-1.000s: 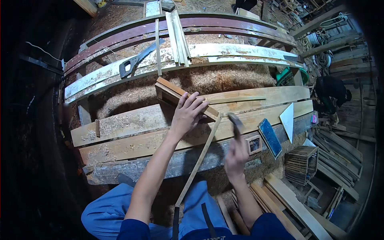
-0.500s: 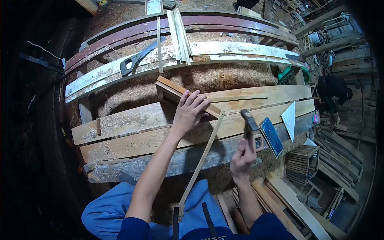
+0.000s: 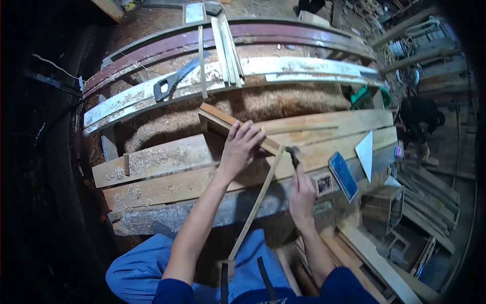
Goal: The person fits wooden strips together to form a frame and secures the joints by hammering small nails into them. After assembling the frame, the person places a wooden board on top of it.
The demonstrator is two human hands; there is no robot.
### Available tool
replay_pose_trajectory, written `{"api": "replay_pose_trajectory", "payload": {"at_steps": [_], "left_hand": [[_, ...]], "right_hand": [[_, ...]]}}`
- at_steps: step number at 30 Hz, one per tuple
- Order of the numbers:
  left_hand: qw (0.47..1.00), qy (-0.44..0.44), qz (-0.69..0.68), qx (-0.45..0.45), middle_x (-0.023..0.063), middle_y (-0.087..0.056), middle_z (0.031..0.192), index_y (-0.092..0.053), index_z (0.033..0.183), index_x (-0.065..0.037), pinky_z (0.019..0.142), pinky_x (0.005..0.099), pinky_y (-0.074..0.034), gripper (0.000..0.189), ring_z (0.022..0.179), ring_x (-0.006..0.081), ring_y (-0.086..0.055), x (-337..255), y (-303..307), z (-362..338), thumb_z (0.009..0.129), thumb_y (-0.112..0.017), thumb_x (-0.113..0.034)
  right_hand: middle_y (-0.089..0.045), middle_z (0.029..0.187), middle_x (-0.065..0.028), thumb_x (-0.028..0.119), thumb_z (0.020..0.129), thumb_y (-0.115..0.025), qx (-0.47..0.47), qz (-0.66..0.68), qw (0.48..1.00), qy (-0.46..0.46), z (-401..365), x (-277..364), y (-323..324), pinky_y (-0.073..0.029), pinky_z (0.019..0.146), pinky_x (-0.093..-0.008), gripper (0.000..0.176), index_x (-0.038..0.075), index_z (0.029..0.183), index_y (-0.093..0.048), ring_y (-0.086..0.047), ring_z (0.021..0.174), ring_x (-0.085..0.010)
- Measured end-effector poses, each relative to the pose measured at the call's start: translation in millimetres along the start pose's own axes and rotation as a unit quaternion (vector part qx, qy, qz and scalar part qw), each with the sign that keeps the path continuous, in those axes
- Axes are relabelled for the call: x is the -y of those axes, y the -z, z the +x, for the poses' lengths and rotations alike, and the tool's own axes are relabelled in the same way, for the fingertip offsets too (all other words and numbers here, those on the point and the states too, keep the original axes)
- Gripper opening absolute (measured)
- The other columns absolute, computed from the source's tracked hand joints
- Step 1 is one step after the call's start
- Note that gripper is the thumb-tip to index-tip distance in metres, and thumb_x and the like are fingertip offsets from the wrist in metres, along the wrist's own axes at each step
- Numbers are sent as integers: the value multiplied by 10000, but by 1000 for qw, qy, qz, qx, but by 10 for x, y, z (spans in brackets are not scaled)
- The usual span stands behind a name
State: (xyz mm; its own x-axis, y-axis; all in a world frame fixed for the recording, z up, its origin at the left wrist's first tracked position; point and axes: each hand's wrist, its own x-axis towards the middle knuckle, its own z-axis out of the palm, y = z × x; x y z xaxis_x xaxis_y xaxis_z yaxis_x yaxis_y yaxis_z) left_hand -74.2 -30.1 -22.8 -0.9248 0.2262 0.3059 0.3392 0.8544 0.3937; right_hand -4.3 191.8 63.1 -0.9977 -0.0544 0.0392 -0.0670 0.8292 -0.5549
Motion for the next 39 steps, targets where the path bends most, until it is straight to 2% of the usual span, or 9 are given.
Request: {"api": "replay_pose_trajectory", "payload": {"at_steps": [15, 18, 20, 23, 26, 32, 34, 36, 39], "left_hand": [[999, -9, -25, -24, 1, -591, 1361, -618, 1359, -207, 1264, 474, -220, 535, 1414, 230, -469, -12, -19, 2, 841, -752, -194], [1000, -16, -1, -2, -1, -590, 1366, -618, 1361, -209, 1261, 477, -228, 546, 1408, 227, -471, -10, 0, 71, 834, -759, -210], [999, -12, -8, -32, -2, -589, 1369, -621, 1360, -208, 1260, 479, -234, 543, 1408, 229, -470, 10, -77, -10, 835, -758, -210], [1000, -4, -15, -15, -6, -589, 1373, -627, 1358, -209, 1260, 479, -240, 550, 1413, 226, -467, 1, -65, -26, 825, -760, -209], [1000, 2, -10, -7, -8, -591, 1368, -628, 1357, -211, 1257, 484, -247, 543, 1413, 225, -468, -84, -17, -62, 830, -756, -205], [999, -6, -19, -25, -5, -601, 1348, -642, 1322, -201, 1243, 477, -260, 487, 1403, 229, -481, -48, -18, -50, 846, -749, -200], [999, -1, -31, -21, -5, -603, 1345, -644, 1315, -198, 1242, 471, -261, 476, 1399, 227, -486, -54, 22, -50, 850, -746, -195], [999, -6, -9, -40, -4, -603, 1347, -646, 1313, -199, 1244, 469, -258, 473, 1402, 227, -483, -11, -13, -4, 850, -743, -191], [1000, -7, -11, -27, -1, -598, 1357, -637, 1343, -204, 1246, 473, -252, 502, 1415, 227, -471, -5, -42, -53, 853, -745, -216]], "right_hand": [[-674, 1023, -292, 120, 1060, -567, -203, 177, 960, 79, -159, -99, -29, -527, 746, -489, 265, -76, 1210, -662, -668, 853, -448], [-692, 1041, -262, 68, 1059, -524, 6, -25, 1000, -8, 23, 22, -60, -532, 732, -479, 253, -82, 1217, -653, -673, 846, -430], [-609, 811, -140, 129, 1104, -473, -115, 3, 990, 86, 14, 51, 52, -448, 584, -369, 261, -53, 988, -620, -568, 662, -213], [-686, 1075, -298, 100, 1063, -547, -145, 215, 966, -12, -327, -225, -95, -532, 761, -487, 314, -87, 1303, -626, -674, 905, -452], [-676, 995, -262, 83, 1069, -517, -1, 16, 1000, -26, -97, -130, -163, -526, 716, -449, 278, -95, 1251, -628, -663, 843, -405], [-661, 892, -222, 227, 1107, -524, -221, 173, 958, 61, -214, -153, -57, -501, 634, -392, 450, -105, 1408, -566, -567, 654, -299], [-703, 1071, -291, 144, 1085, -526, 63, 76, 992, -84, 1, 48, 13, -522, 735, -473, 394, -46, 1425, -583, -680, 830, -438], [-710, 1040, -292, 149, 1090, -516, -65, 75, 995, 27, -52, -195, -201, -521, 742, -488, 396, -50, 1426, -579, -683, 818, -455], [-697, 1200, -307, 173, 1112, -480, -26, 120, 981, -150, -75, 211, 176, -537, 915, -426, 401, -65, 1421, -572, -696, 1064, -430]]}}
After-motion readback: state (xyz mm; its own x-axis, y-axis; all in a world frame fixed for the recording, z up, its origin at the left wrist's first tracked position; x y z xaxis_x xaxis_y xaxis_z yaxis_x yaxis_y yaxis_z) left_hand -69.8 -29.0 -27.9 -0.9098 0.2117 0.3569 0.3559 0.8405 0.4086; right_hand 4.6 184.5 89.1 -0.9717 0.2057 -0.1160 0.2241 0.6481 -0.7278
